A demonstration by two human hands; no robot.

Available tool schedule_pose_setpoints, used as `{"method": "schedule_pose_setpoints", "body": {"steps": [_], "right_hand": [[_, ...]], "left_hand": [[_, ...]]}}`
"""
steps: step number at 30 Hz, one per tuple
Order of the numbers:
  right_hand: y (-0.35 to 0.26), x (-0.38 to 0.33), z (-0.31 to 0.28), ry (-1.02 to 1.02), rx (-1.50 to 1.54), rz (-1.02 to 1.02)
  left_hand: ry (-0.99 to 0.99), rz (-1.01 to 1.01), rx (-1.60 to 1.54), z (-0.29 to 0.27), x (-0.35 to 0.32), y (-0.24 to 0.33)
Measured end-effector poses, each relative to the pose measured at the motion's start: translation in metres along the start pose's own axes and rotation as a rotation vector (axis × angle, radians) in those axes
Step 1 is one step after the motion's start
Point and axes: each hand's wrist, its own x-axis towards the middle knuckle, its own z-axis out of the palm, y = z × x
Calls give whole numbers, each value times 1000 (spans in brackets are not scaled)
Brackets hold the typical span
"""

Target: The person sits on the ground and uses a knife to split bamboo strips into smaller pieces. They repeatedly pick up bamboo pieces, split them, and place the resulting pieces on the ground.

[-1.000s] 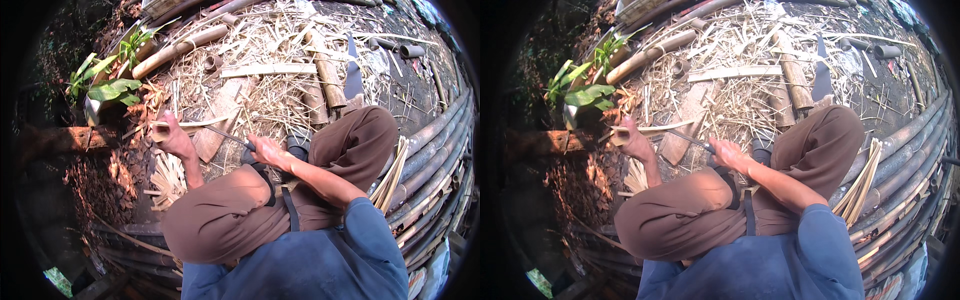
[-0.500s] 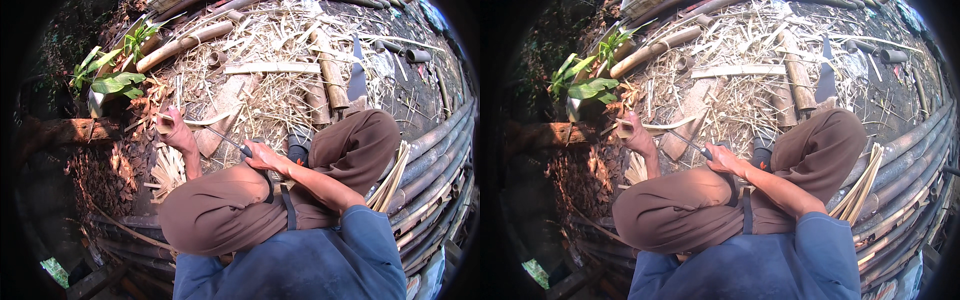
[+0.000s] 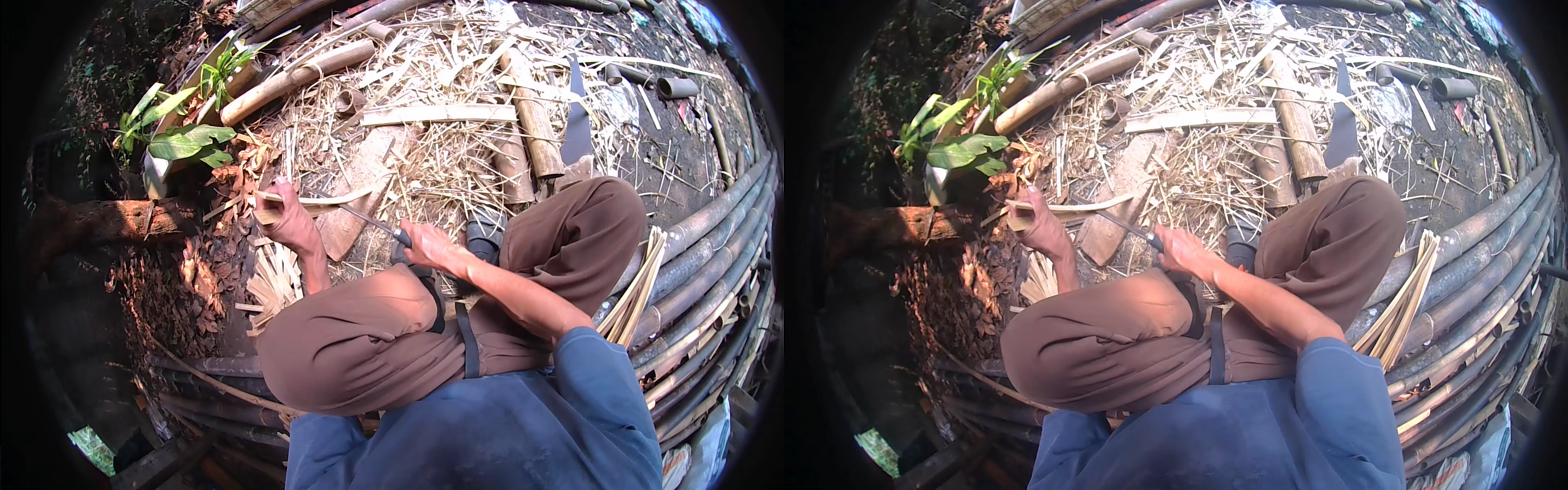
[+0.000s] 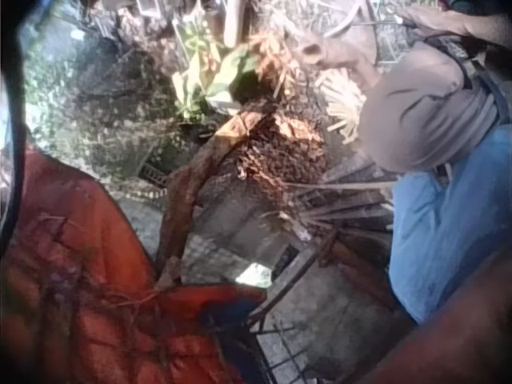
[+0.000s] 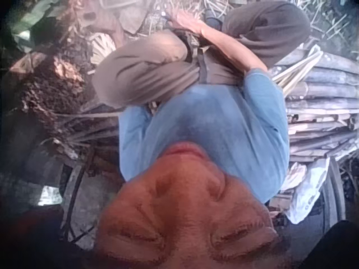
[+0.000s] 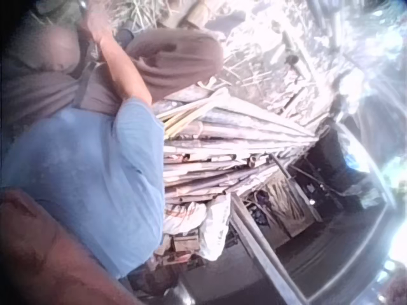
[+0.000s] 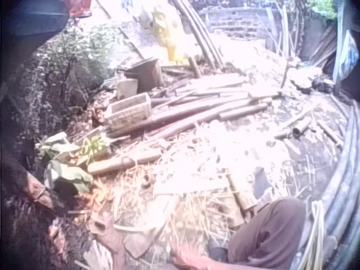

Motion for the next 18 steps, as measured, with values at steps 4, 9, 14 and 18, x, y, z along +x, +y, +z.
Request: {"method": "schedule_pose_setpoints", "body": {"steps": [4, 9, 14, 18], "right_hand": [[4, 1, 13, -32, 175, -23], [1, -6, 19, -145, 348, -18], [3, 10, -2, 12, -74, 30], [10, 7, 16, -12, 137, -18]], "left_hand": [[-45, 93, -106, 3, 0, -9], [-55, 83, 57, 7, -12, 12], [5, -16, 33, -4, 7, -7], [-18, 12, -44, 3, 5, -5]]}}
